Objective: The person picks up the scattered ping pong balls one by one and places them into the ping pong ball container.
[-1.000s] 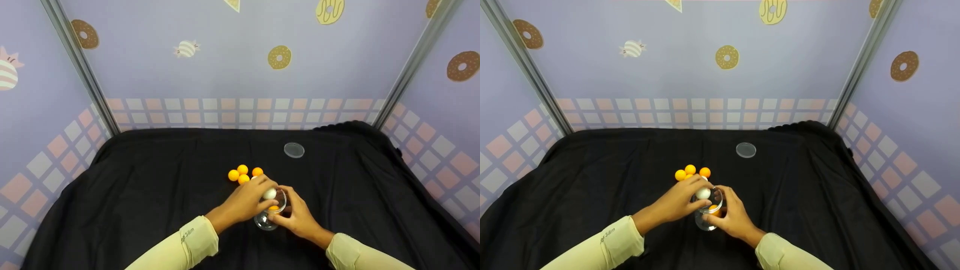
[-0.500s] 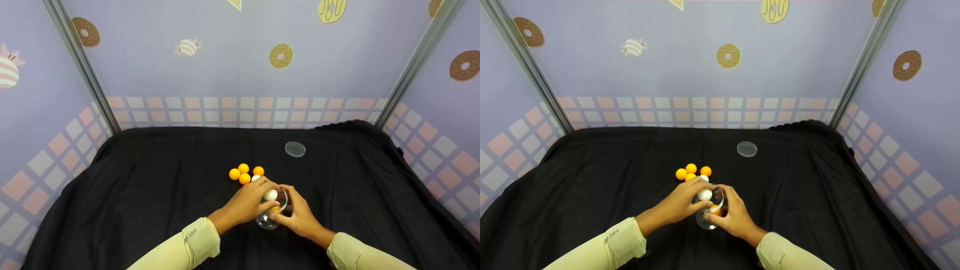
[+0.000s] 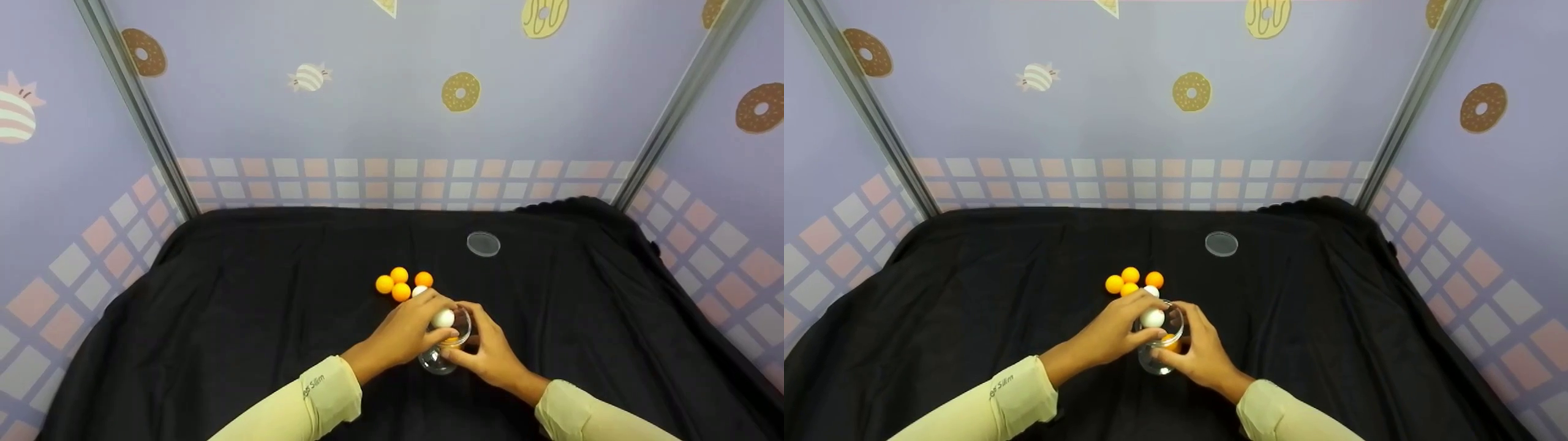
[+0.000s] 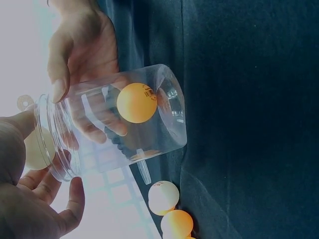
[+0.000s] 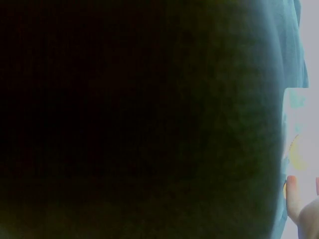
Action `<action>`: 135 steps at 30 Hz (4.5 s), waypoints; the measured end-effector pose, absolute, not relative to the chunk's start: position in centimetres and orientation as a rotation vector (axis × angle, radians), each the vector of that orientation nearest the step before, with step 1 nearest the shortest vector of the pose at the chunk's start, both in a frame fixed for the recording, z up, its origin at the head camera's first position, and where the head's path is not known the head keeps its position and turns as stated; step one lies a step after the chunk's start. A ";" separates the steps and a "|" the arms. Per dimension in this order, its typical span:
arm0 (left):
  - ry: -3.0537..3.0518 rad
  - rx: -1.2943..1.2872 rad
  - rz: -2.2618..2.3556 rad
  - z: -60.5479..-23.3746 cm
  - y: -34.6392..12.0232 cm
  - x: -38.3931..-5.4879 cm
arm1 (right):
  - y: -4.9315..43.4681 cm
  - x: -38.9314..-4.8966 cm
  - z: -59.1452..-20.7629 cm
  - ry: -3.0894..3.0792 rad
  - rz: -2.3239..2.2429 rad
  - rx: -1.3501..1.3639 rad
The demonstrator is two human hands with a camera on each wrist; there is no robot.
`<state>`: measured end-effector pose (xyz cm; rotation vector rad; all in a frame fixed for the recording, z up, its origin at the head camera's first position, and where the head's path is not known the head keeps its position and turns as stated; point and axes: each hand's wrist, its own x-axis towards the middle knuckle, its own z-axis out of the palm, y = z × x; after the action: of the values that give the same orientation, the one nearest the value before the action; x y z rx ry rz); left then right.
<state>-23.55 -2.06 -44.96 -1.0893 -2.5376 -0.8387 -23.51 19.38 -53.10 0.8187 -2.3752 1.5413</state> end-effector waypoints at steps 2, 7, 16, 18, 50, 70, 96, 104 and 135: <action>-2.541 -1.089 -0.841 -44.9 -2.1 -23.5 | 19.4 -23.5 -53.1 -2.373 1.538 0.823; -2.544 -1.080 -0.858 -45.1 -2.1 -23.6 | 19.4 -23.6 -53.2 -2.375 1.543 0.829; -2.551 -1.066 -0.859 -45.1 -2.1 -23.5 | 19.4 -23.5 -53.3 -2.374 1.533 0.828; -2.548 -1.067 -0.857 -45.2 -2.1 -23.5 | 19.5 -23.5 -53.3 -2.371 1.532 0.830; -2.523 -1.070 -0.845 -45.2 -2.0 -23.5 | 19.4 -23.5 -53.2 -2.352 1.546 0.831; -2.536 -1.068 -0.862 -45.2 -2.1 -23.6 | 19.5 -23.6 -53.2 -2.377 1.529 0.819; -2.368 -1.111 -0.840 -45.7 -2.8 -25.2 | 19.6 -23.5 -53.1 -2.365 1.542 0.819; -2.378 -0.864 -0.924 -46.9 -4.4 -28.2 | 19.4 -23.6 -53.2 -2.358 1.531 0.799; -2.842 -0.579 -0.446 -51.5 -8.9 -33.7 | 18.9 -22.9 -52.1 -2.347 1.531 0.754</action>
<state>-33.66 -8.89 -51.52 -0.5792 -2.8422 -0.4457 -22.85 18.92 -52.14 0.7540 -2.3469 1.5311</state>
